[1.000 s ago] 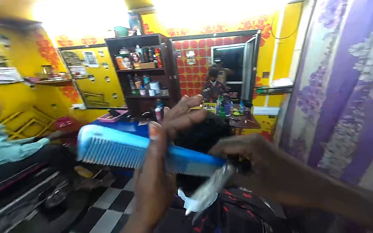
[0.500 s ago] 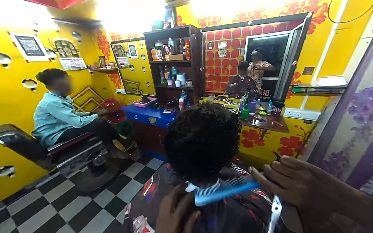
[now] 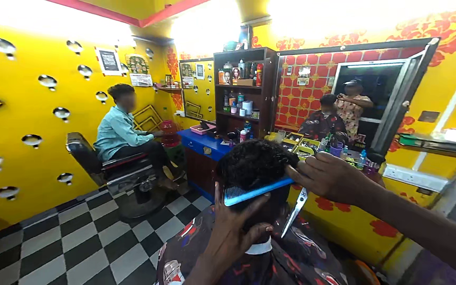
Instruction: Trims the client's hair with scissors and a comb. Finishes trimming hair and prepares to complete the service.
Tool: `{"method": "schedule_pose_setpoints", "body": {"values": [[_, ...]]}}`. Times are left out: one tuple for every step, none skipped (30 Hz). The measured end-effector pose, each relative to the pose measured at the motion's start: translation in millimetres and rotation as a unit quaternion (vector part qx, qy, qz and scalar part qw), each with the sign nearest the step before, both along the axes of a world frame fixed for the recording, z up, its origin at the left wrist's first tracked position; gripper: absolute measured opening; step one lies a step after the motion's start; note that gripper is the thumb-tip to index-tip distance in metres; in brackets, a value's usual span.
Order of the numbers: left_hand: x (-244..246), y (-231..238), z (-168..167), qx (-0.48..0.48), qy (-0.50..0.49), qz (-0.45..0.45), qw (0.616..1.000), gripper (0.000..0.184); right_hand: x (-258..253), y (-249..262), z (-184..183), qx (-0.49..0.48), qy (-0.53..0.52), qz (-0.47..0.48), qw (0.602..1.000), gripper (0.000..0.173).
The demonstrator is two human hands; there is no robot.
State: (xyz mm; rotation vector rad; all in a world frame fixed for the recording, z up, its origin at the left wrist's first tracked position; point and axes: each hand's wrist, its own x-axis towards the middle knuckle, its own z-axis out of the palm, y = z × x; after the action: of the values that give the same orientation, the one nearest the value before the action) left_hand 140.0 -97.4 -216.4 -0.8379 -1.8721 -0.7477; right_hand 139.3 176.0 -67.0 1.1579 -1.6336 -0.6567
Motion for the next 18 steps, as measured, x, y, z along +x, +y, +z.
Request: {"method": "schedule_pose_setpoints", "body": {"values": [[-6,0,9,-0.012,-0.003,-0.009,1.0,0.052,-8,1,4,0.001,0.001,0.01,1.0,0.024],[-14,-1,17,-0.023,-0.006,-0.017,1.0,0.052,-16,3,7,0.0,0.005,0.016,1.0,0.024],[-21,0,24,-0.031,-0.007,-0.028,0.999,0.052,-24,4,9,0.0,0.008,0.023,1.0,0.024],[-26,0,31,-0.041,-0.004,-0.038,0.998,0.053,-31,6,10,-0.002,0.011,0.03,0.999,0.024],[-31,2,39,-0.052,-0.003,-0.052,0.997,0.054,-36,7,11,-0.005,0.014,0.034,0.999,0.025],[-35,3,44,-0.063,-0.001,-0.064,0.996,0.056,-40,8,12,-0.009,0.019,0.035,0.999,0.026],[-39,5,49,-0.065,0.002,-0.073,0.995,0.056,-44,9,13,-0.013,0.023,0.036,0.999,0.027],[-42,7,52,-0.06,0.003,-0.08,0.995,0.056,-47,10,14,-0.018,0.025,0.036,0.999,0.028],[-45,9,55,-0.055,0.003,-0.085,0.995,0.055,-50,10,16,-0.021,0.03,0.037,0.999,0.028],[-46,10,57,-0.051,-0.001,-0.09,0.995,0.054,-53,11,17,-0.022,0.031,0.039,0.999,0.028],[-47,12,59,-0.047,-0.009,-0.095,0.994,0.053,-55,12,19,-0.02,0.032,0.039,0.999,0.029],[-46,13,61,-0.042,-0.016,-0.103,0.994,0.053,-58,13,21,-0.016,0.034,0.04,0.998,0.03],[-46,14,62,-0.038,-0.024,-0.113,0.993,0.054,-60,13,23,-0.012,0.038,0.042,0.998,0.03],[-45,15,63,-0.034,-0.032,-0.123,0.991,0.055,-62,13,25,-0.009,0.042,0.043,0.998,0.03],[-44,15,64,-0.031,-0.041,-0.132,0.99,0.057,-62,13,27,-0.005,0.045,0.043,0.998,0.031],[-42,15,65,-0.029,-0.051,-0.138,0.989,0.059,-62,12,29,0.0,0.047,0.042,0.998,0.032],[-40,15,66,-0.027,-0.057,-0.142,0.988,0.06,-61,11,31,0.005,0.05,0.041,0.998,0.032],[-38,15,67,-0.028,-0.061,-0.141,0.988,0.062,-61,11,33,0.007,0.049,0.046,0.998,0.032]]}}
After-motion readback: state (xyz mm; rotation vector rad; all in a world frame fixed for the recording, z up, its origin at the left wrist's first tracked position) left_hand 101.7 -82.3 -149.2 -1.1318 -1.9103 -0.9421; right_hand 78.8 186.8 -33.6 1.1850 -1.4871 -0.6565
